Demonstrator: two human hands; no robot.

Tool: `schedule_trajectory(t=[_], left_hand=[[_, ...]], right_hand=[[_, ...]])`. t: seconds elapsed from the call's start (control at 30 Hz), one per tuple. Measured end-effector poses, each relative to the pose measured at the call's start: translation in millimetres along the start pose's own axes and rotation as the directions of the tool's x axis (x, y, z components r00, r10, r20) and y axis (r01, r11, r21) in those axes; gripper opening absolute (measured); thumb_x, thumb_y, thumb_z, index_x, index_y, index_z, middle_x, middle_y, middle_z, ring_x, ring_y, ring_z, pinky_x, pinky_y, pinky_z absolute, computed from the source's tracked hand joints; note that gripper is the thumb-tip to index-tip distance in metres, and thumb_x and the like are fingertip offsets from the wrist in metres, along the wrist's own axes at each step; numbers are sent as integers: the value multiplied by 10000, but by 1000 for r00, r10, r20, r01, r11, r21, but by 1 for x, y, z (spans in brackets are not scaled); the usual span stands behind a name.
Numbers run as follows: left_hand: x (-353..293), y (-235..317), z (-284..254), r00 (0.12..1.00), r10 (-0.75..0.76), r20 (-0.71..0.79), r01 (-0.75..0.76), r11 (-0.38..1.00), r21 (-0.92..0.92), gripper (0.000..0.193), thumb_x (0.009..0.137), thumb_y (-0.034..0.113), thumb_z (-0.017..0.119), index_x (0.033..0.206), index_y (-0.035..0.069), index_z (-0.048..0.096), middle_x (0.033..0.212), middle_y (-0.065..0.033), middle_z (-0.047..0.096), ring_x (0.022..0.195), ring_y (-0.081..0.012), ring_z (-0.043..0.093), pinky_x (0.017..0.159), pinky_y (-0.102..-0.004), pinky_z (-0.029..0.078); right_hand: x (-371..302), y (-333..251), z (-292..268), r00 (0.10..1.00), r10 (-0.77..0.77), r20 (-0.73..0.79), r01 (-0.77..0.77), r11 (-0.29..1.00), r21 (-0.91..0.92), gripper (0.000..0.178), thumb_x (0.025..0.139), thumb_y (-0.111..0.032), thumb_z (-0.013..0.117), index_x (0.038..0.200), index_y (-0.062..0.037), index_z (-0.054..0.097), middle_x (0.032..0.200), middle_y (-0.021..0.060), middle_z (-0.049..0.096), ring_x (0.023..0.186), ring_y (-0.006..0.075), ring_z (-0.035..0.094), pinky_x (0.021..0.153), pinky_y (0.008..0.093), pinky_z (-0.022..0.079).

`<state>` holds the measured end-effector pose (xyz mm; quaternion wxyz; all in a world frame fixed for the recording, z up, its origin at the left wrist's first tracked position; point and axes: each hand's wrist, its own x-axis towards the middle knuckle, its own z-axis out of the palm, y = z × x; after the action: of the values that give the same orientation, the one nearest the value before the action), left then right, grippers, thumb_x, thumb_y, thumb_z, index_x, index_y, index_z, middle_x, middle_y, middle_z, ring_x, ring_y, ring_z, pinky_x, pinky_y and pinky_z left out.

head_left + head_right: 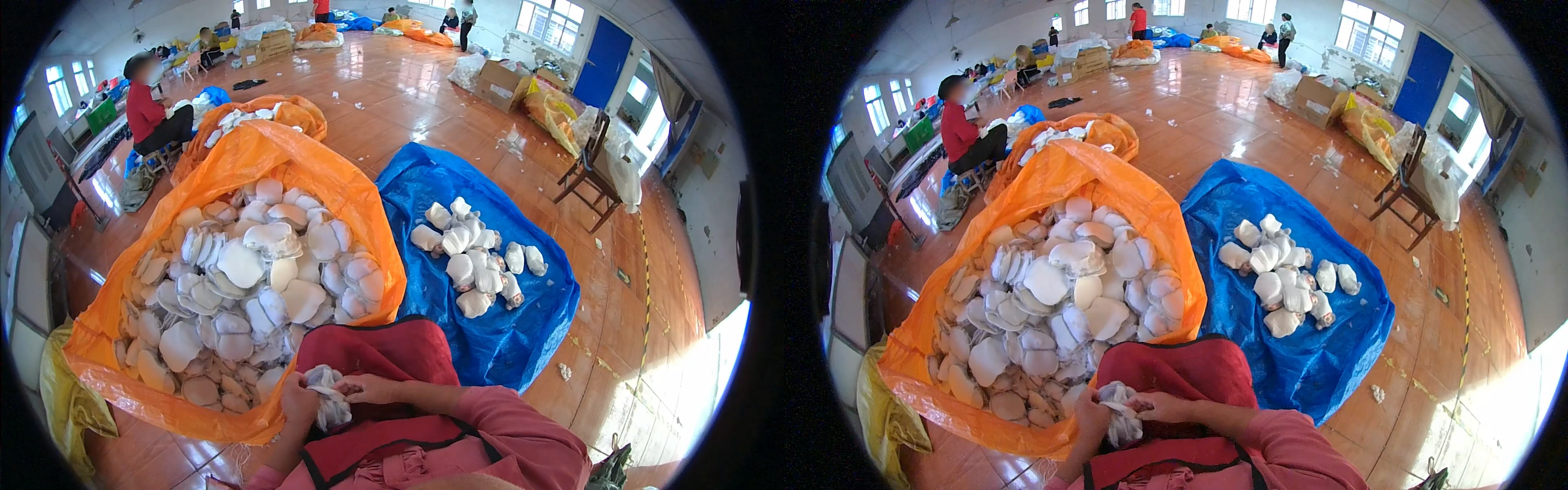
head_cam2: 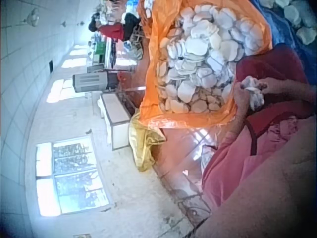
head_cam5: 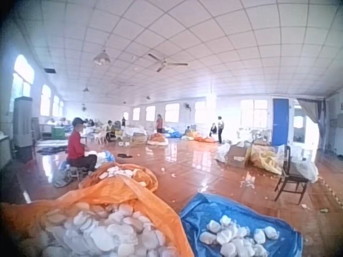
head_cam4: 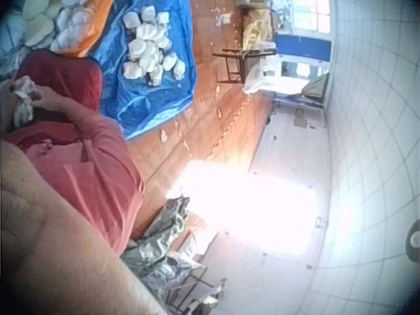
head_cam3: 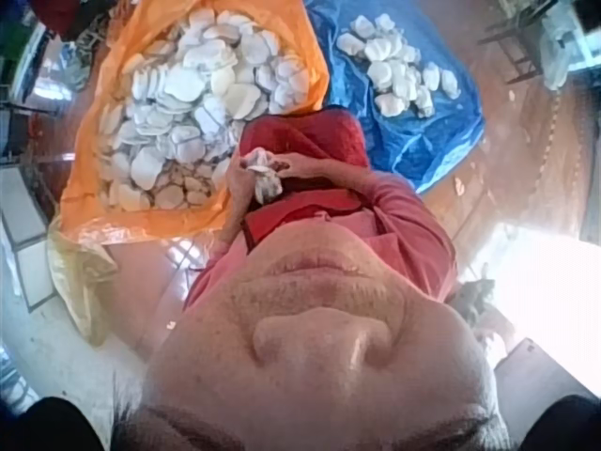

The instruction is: The person assembles small white plush toys by hand. They pick a flat white fabric piece, insert a stuffed body, and close the opening, then place the finished toy on a blue tarp. The process is repeated for multiple units.

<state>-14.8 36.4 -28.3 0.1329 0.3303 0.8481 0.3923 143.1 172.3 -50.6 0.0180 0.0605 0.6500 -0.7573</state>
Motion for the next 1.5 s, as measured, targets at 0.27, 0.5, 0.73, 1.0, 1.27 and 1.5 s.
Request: schedule_trajectory(t=[0.27, 0.5, 0.73, 1.0, 1.27, 1.5], left_hand=[[7, -32, 4, 986, -152, 64, 159, 980, -122, 187, 661, 111, 697, 727, 13, 552, 661, -140, 579, 629, -283, 576, 610, -378, 456], [-2, -8, -15, 990, -139, 14, 140, 988, -72, 229, 673, 152, 729, 763, 2, 582, 687, -138, 605, 625, -253, 589, 612, -367, 468], [-11, 2, -19, 977, -214, 14, 208, 931, -299, 233, 711, 134, 719, 837, -18, 597, 741, -110, 628, 664, -206, 597, 630, -336, 472], [-22, 27, -20, 984, -144, -103, 121, 971, -204, 239, 704, 135, 707, 845, -24, 599, 777, -131, 617, 708, -230, 602, 655, -334, 471], [-32, 45, -10, 994, -62, -94, 47, 987, -152, 218, 722, 151, 704, 827, 0, 586, 779, -129, 576, 711, -261, 578, 653, -362, 465], [-27, 37, -5, 998, -39, -41, 27, 963, -269, 249, 773, 152, 687, 919, -16, 575, 849, -127, 579, 742, -235, 580, 666, -346, 467]], right_hand=[[25, -6, -3, 991, 132, -4, -128, 959, -253, 365, 864, -114, 642, 1201, -19, 541, 1072, 53, 612, 1013, 115, 571, 904, 284, 450], [21, -8, 22, 949, -94, -300, -22, 931, -363, 362, 810, -180, 708, 1110, -20, 584, 1019, 93, 633, 976, 183, 597, 888, 307, 459], [18, -11, 38, 850, -194, -491, -6, 927, -376, 340, 765, -176, 735, 1022, -27, 568, 972, 106, 612, 947, 206, 590, 858, 317, 458], [17, -8, 36, 805, -183, -564, -54, 925, -376, 241, 760, -125, 710, 924, -21, 567, 865, 105, 609, 844, 201, 597, 775, 318, 472], [11, 39, 24, 730, -37, -682, -42, 994, -99, 114, 824, -137, 655, 786, -59, 581, 740, 57, 625, 688, 139, 566, 630, 302, 468], [14, 25, 19, 870, 31, -492, 214, 875, 434, 254, 855, -32, 634, 1083, -81, 535, 1056, 33, 596, 924, 126, 577, 812, 280, 496]])
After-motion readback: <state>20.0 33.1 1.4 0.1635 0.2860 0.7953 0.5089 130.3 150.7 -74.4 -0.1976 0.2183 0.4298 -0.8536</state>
